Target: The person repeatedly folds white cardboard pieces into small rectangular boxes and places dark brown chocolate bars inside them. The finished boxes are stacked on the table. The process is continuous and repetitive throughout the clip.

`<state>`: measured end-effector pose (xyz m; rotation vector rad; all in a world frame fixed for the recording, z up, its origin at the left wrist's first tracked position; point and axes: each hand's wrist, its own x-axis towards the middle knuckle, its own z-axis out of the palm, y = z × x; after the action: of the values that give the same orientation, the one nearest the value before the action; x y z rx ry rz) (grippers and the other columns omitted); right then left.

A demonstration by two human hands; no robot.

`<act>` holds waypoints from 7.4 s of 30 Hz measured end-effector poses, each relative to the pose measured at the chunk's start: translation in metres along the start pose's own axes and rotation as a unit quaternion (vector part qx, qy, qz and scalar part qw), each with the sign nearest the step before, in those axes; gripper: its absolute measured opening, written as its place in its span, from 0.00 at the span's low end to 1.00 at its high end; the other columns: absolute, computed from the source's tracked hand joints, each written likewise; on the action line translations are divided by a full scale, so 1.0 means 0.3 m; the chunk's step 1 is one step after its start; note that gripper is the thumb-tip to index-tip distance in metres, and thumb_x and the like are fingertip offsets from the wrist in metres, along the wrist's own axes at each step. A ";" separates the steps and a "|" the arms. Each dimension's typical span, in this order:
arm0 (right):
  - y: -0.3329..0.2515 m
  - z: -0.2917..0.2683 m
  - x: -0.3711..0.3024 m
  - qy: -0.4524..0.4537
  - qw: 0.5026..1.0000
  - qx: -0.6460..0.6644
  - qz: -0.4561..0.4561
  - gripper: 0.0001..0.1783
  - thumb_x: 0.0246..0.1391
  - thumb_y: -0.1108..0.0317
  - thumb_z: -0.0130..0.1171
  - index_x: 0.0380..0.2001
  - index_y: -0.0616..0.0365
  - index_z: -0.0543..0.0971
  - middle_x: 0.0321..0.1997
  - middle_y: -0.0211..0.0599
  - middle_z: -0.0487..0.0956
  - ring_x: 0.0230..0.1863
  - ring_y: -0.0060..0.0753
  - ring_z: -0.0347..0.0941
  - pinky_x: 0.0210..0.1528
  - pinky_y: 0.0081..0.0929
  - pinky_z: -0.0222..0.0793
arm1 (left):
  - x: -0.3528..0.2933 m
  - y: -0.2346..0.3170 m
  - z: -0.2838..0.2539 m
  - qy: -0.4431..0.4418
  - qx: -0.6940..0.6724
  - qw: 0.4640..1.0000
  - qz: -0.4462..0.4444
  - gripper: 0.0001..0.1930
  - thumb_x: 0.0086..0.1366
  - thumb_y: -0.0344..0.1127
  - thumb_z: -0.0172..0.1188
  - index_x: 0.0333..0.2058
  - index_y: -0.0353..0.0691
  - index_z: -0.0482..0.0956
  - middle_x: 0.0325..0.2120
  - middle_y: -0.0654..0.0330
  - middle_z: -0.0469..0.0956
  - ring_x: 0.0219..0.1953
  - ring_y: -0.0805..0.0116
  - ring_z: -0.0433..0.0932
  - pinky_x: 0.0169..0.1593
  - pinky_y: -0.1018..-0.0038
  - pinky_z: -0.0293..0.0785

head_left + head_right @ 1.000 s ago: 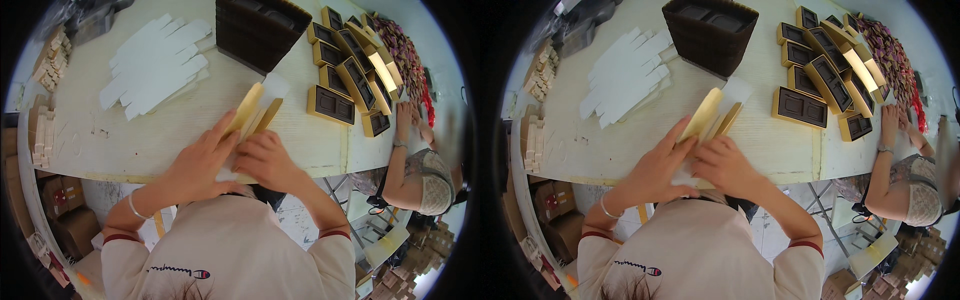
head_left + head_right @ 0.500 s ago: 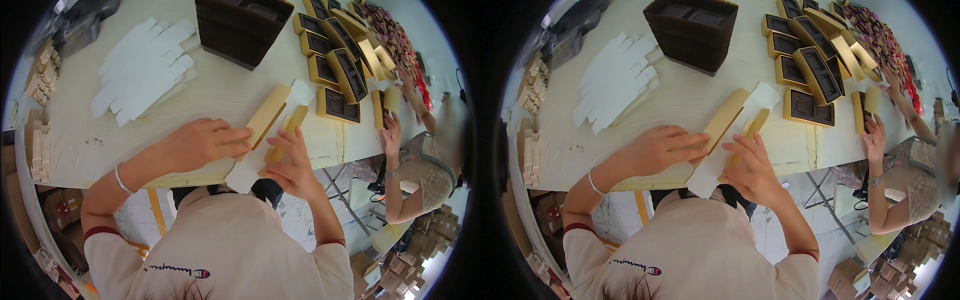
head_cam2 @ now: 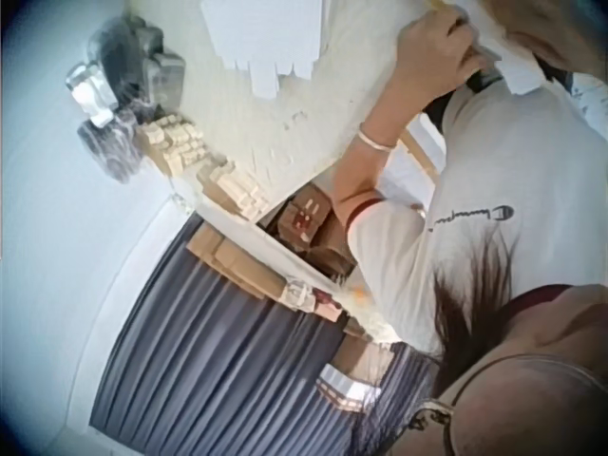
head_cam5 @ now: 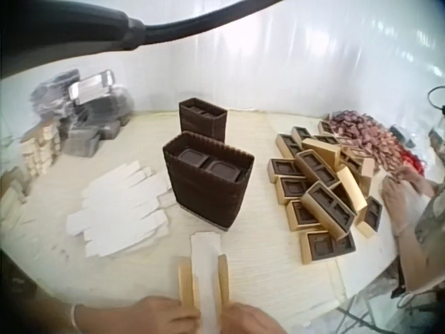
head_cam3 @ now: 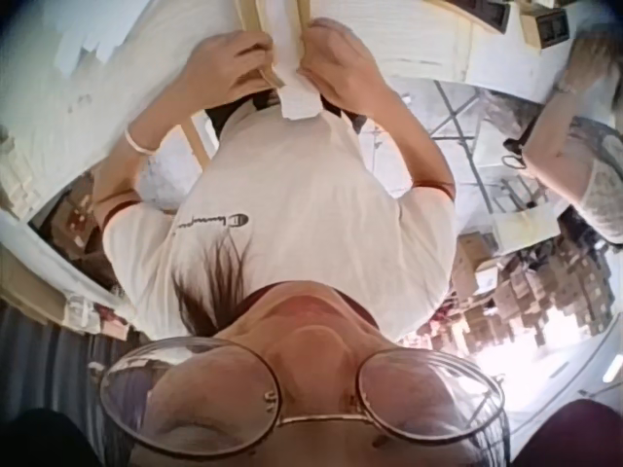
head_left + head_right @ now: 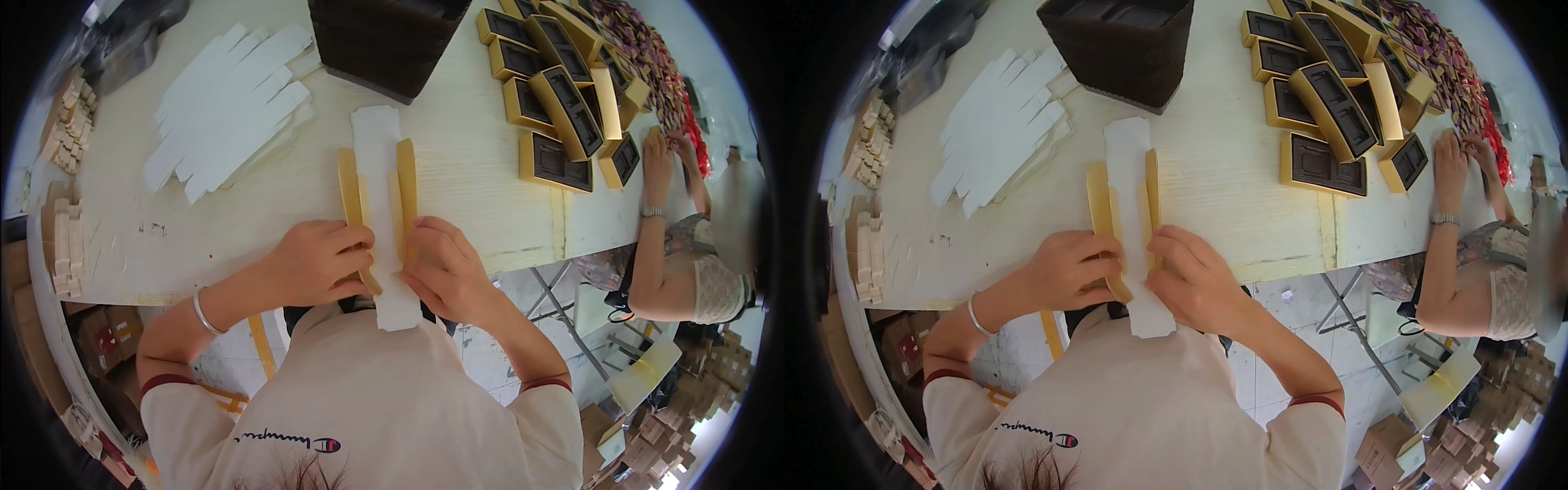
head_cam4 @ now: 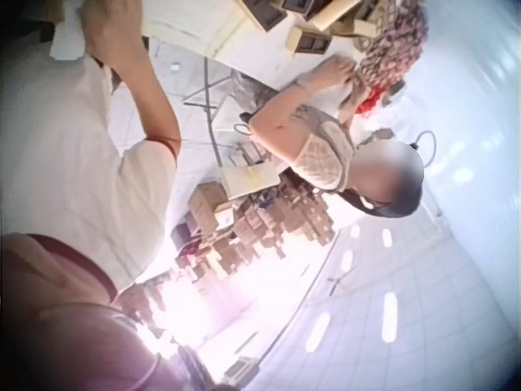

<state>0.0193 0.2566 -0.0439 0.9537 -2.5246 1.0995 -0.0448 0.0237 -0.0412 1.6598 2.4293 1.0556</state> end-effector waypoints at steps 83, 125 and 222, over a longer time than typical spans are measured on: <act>-0.022 0.034 -0.047 0.180 0.965 0.098 0.166 0.22 0.45 0.81 0.66 0.44 0.60 0.71 0.30 0.40 0.75 0.28 0.40 0.69 0.26 0.30 0.65 | 0.102 0.126 0.078 -0.008 -0.241 0.944 -0.226 0.17 0.67 0.29 0.51 0.52 0.38 0.61 0.41 0.50 0.73 0.33 0.50 0.77 0.34 0.62 0.72; 0.096 -0.174 -0.020 -0.033 0.968 -0.232 0.093 0.19 0.42 0.70 0.66 0.41 0.57 0.77 0.46 0.39 0.76 0.32 0.39 0.72 0.31 0.35 0.69 | 0.136 0.012 -0.152 -0.147 0.128 0.979 -0.056 0.08 0.51 0.40 0.66 0.24 0.44 0.82 0.39 0.64 0.74 0.60 0.59 0.63 0.69 0.43 0.43; -0.036 -0.048 0.150 -0.239 0.952 -0.081 0.176 0.12 0.37 0.84 0.54 0.29 0.60 0.73 0.31 0.39 0.70 0.30 0.43 0.72 0.29 0.35 0.66 | 0.108 0.060 0.015 -0.109 0.045 0.964 -0.238 0.08 0.53 0.28 0.63 0.33 0.37 0.77 0.29 0.61 0.74 0.31 0.61 0.76 0.28 0.68 0.72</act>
<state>-0.0088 0.2401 -0.0081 0.8209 -3.2206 0.7920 -0.0426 0.0566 -0.0239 1.0480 2.5585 0.6643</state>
